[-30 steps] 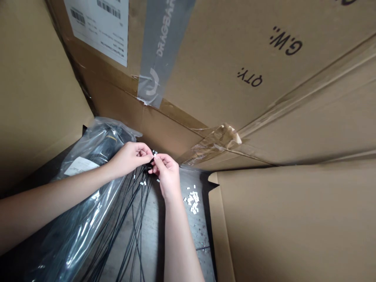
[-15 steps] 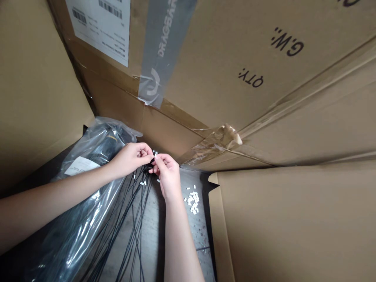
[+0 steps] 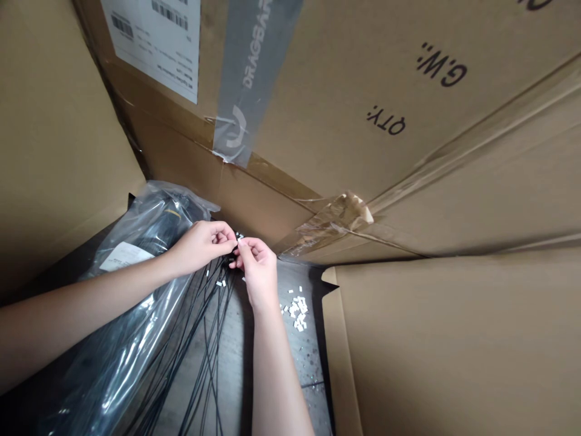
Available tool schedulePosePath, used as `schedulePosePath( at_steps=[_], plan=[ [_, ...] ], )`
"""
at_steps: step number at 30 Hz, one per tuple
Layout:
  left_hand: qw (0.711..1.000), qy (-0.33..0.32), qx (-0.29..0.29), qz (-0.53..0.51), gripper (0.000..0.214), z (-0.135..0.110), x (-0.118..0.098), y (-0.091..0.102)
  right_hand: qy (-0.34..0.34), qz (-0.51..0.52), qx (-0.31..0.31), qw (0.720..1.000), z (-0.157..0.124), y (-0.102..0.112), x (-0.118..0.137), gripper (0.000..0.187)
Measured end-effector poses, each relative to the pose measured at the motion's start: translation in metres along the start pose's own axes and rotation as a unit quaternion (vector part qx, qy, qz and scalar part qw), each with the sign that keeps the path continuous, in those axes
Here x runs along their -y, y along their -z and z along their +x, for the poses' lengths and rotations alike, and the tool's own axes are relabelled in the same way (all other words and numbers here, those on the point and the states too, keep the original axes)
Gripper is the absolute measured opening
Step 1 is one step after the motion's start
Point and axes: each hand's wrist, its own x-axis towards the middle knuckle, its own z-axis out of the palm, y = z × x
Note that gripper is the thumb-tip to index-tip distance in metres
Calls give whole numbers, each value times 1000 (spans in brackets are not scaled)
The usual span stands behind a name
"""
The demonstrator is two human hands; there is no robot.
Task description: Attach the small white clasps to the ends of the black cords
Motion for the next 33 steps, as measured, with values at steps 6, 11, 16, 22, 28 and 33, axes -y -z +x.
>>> schedulePosePath(
  at_steps=[6, 11, 16, 22, 28, 33],
  plan=[
    [1000, 7, 6, -1, 14, 1, -1, -1, 15, -13, -4, 1000, -1, 0, -2, 30],
    [1000, 6, 1, 1, 14, 1, -3, -1, 21, -12, 3, 1000, -2, 0, -2, 29],
    [1000, 2, -8, -6, 12, 0, -4, -2, 11, -3, 6, 1000, -1, -1, -1, 31],
    [1000, 8, -5, -22, 14, 1, 0, -2, 5, 4, 1, 1000, 1, 0, -2, 32],
    [1000, 10, -4, -25, 13, 2, 2, -2, 14, -2, -6, 1000, 1, -1, -1, 30],
    [1000, -8, -2, -28, 14, 2, 3, -3, 1, 5, 2, 1000, 0, -1, 1, 29]
  ],
)
